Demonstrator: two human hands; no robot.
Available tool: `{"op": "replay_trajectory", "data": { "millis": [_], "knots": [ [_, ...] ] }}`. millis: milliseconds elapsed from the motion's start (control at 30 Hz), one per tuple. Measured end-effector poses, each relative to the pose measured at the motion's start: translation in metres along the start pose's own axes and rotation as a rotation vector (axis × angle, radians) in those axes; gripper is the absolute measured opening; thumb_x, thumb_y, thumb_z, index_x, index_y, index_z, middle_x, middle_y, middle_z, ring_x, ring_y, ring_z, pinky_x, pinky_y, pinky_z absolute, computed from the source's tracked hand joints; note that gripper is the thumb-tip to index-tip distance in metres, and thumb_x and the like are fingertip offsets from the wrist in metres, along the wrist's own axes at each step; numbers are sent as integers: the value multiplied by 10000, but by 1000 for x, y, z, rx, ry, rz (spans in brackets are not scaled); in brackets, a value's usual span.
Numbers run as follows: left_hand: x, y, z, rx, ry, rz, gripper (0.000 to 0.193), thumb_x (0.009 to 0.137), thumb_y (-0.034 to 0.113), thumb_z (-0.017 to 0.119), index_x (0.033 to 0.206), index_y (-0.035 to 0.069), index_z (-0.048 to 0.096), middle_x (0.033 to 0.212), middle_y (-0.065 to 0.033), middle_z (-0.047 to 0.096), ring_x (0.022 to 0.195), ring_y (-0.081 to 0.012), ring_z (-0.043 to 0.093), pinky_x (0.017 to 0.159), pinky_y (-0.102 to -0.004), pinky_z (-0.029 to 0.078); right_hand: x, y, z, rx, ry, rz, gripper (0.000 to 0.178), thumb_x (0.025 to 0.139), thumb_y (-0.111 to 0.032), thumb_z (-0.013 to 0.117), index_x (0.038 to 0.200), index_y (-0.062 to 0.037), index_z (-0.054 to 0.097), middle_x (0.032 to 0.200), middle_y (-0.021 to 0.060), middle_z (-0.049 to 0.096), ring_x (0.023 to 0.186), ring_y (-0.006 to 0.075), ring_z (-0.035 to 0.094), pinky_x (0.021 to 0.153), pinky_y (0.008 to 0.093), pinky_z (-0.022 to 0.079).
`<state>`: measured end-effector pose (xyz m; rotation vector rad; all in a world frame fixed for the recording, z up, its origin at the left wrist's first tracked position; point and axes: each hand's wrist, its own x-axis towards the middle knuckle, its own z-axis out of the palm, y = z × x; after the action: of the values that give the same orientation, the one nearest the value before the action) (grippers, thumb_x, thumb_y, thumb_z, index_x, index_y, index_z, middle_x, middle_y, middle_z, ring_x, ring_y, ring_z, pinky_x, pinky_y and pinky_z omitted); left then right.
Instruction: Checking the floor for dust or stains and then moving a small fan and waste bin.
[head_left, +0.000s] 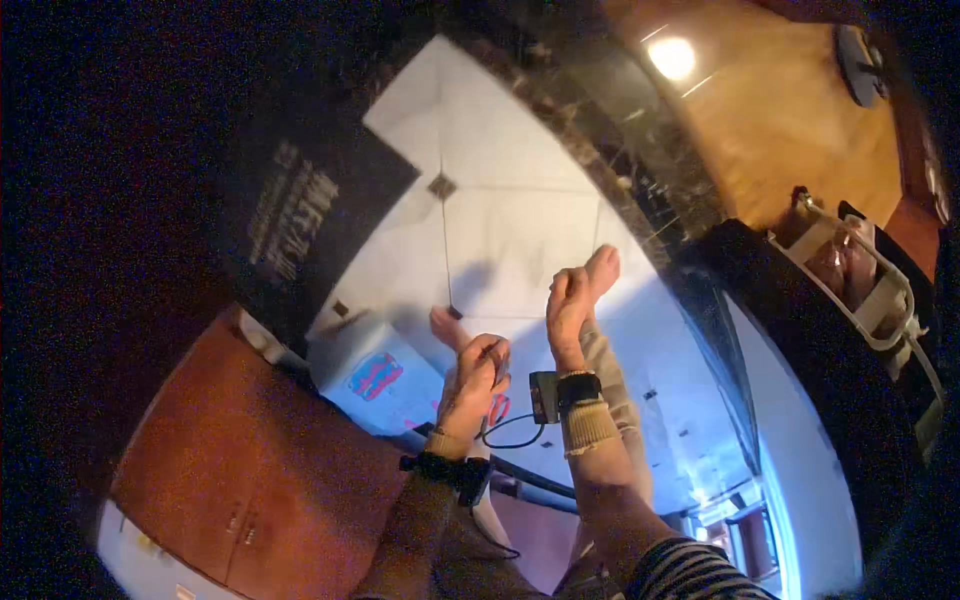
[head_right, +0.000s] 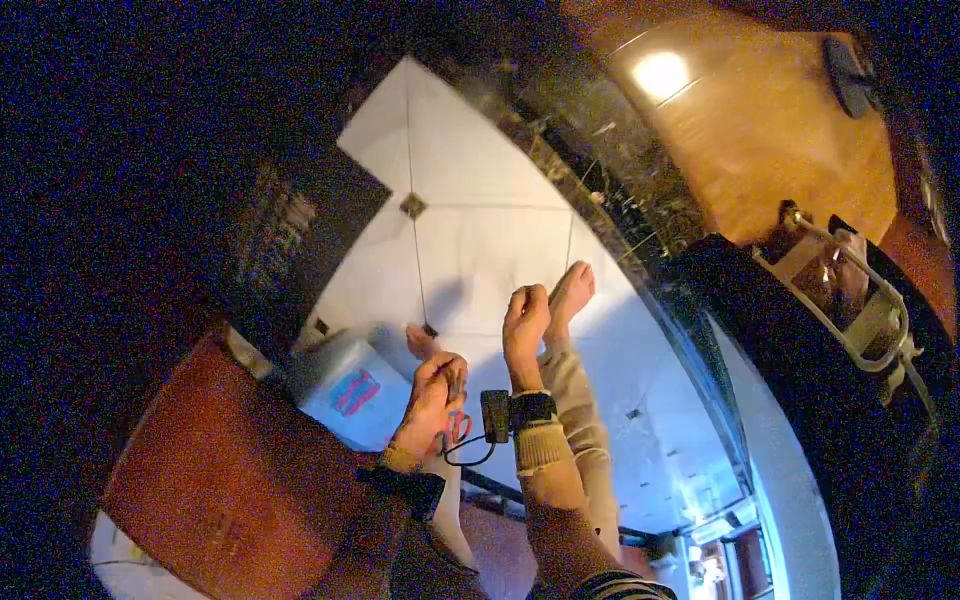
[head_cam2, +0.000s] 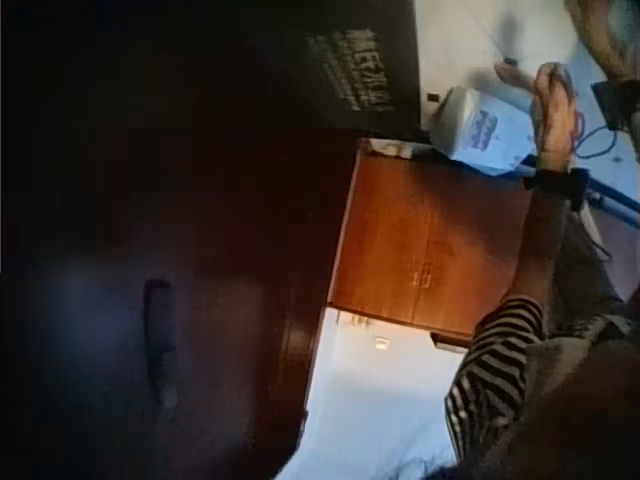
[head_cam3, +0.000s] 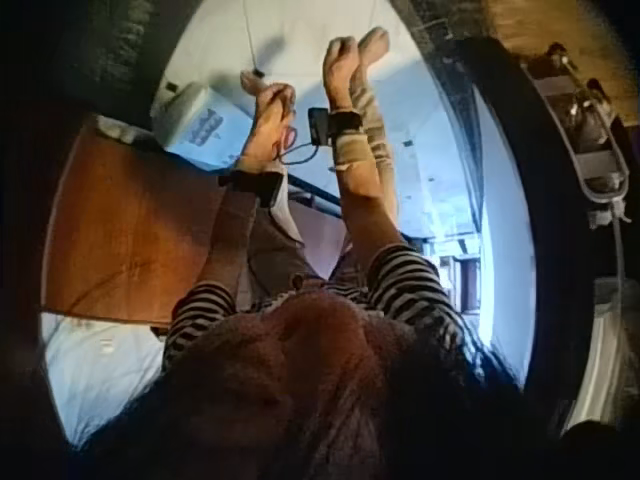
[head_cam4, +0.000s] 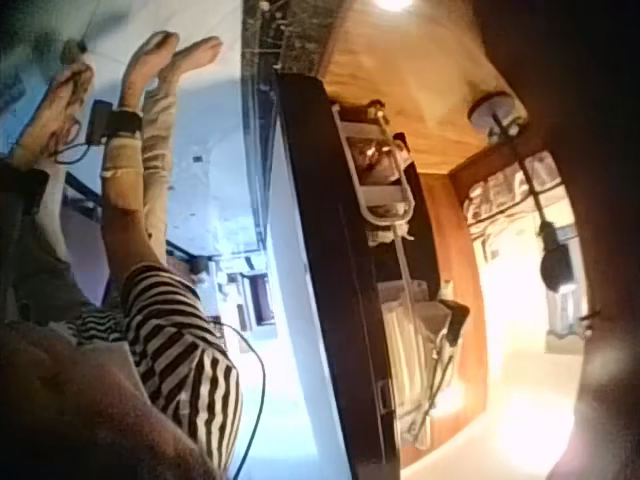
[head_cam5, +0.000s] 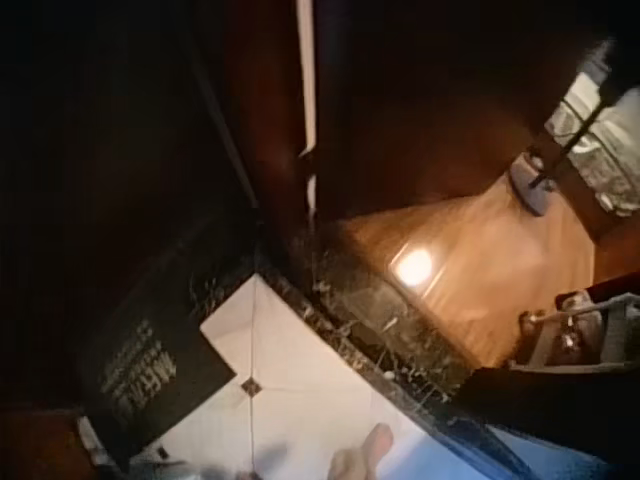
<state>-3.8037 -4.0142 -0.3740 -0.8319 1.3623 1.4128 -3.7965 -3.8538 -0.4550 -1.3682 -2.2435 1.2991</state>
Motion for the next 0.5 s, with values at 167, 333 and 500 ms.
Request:
{"op": "replay_trajectory", "data": {
  "millis": [167,333,500],
  "knots": [
    [-27,100,111,172,-94,-53,115,913,158,542,842,69,536,641,34,429,503,-50,352,392,-197,267,65,9,-71,-378,149,-141,101,801,-42,486,716,-10,442,692,105,532,708,243,497,728,357,391],
    [-78,175,197,187,-173,32,82,912,87,493,850,63,541,628,29,420,453,-50,318,359,-207,237,122,-103,-143,191,196,401,215,905,-217,464,765,-53,465,646,122,496,581,269,464,577,406,392],
    [-113,245,317,282,-385,92,69,902,83,506,856,37,530,686,15,467,467,-42,340,353,-205,258,218,-186,-236,283,462,262,210,877,-101,509,728,2,403,606,113,424,565,179,395,528,353,373]
  ]
}}
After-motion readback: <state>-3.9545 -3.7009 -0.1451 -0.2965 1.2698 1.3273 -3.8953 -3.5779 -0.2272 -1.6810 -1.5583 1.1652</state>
